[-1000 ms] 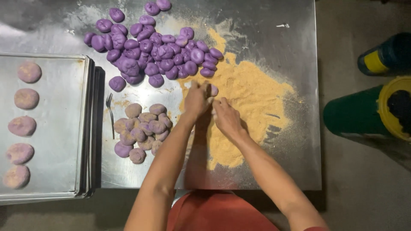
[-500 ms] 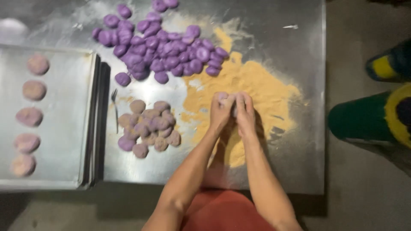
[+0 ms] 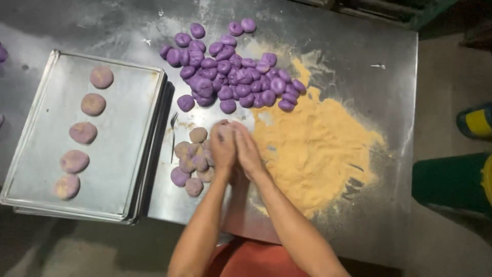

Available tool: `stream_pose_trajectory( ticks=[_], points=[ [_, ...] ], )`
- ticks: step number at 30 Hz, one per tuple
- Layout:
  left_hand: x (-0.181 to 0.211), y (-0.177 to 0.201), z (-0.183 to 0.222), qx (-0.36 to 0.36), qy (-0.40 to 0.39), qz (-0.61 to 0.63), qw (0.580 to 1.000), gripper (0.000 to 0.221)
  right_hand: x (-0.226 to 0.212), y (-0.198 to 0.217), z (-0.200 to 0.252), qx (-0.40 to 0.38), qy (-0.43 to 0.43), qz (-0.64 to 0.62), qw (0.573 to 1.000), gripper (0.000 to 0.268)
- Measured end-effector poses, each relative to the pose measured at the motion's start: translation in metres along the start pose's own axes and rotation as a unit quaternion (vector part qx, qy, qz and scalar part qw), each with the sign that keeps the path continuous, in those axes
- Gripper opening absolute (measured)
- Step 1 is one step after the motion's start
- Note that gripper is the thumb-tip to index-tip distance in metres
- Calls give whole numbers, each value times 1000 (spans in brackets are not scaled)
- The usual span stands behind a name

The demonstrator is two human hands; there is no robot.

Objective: Coating purple dough balls in breadcrumbs and arranging them on a baking tray.

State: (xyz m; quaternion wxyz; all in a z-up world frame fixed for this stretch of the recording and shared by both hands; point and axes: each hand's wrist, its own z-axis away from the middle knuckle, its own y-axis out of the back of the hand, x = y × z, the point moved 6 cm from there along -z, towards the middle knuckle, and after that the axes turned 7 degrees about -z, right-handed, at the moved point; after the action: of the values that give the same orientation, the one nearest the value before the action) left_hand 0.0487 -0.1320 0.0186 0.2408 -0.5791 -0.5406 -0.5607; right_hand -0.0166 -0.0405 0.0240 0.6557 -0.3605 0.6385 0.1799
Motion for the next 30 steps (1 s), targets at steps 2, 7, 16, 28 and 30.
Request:
stream_pose_trajectory(
  ticks=[2,7,16,28,30],
  points=[
    [-12,36,-20,-32,-9,-90,995,28,18,-16,-16,12,-105,61,993,41],
    [4,69,-55,-108,-147,-323,929,34,15,62,-47,98,8,291,952,35],
    [-54,-47,-98,-157,-77,-218,960,65,29,285,-165,247,-18,316,916,48],
    [-16,-106,-70,-161,128,-180,962,49,5,167,-176,44,-259,334,905,38],
    [-1,-110,-65,-58,95,-180,977,61,5,159,-172,33,33,354,934,37]
  ],
)
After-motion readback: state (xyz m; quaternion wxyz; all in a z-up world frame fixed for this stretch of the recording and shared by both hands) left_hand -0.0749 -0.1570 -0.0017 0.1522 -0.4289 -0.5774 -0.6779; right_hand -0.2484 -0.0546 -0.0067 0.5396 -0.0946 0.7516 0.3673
